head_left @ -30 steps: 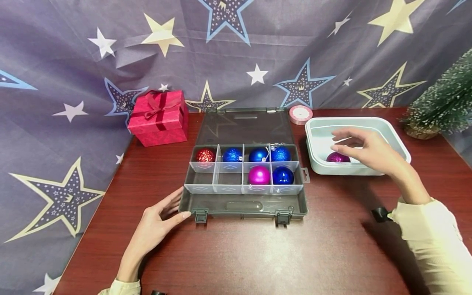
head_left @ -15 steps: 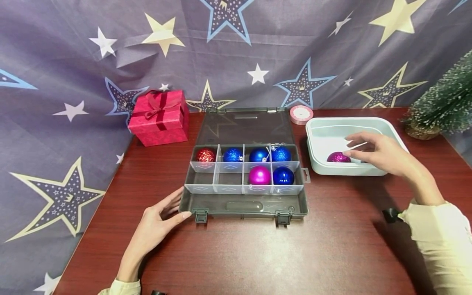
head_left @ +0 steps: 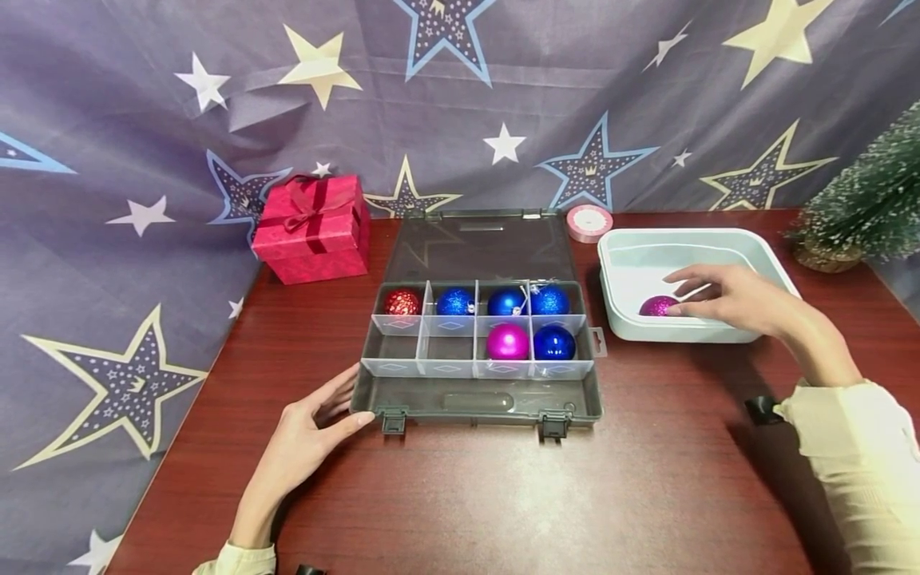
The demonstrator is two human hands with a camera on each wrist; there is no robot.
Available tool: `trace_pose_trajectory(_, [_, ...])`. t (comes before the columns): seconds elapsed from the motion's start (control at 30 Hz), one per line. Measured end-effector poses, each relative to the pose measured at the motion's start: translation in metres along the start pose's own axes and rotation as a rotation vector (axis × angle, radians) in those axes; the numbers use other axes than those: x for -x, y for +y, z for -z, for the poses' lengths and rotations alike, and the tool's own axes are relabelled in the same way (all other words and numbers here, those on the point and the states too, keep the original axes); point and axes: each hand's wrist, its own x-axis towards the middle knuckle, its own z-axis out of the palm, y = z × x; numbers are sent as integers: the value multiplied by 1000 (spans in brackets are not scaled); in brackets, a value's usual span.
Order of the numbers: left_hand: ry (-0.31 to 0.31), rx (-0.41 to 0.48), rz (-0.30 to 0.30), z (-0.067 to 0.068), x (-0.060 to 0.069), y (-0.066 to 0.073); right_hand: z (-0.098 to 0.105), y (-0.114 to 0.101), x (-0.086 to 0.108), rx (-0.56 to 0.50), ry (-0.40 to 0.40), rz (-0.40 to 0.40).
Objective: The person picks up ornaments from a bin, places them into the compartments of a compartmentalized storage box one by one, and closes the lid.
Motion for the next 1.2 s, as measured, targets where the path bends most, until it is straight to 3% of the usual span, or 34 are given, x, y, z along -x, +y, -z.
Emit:
trace_pose_trajectory(0.6, [0, 12, -31, 0, 0, -4, 0, 1, -10, 63, -98, -15])
trace_pose_trajectory(1.0, [-1, 11, -19, 0, 0, -2, 2, 0, -4, 23, -13, -35])
trace_pose_trajectory(1.2, [-1, 5, -13, 0, 0, -1, 4, -1, 0, -63, 54, -32])
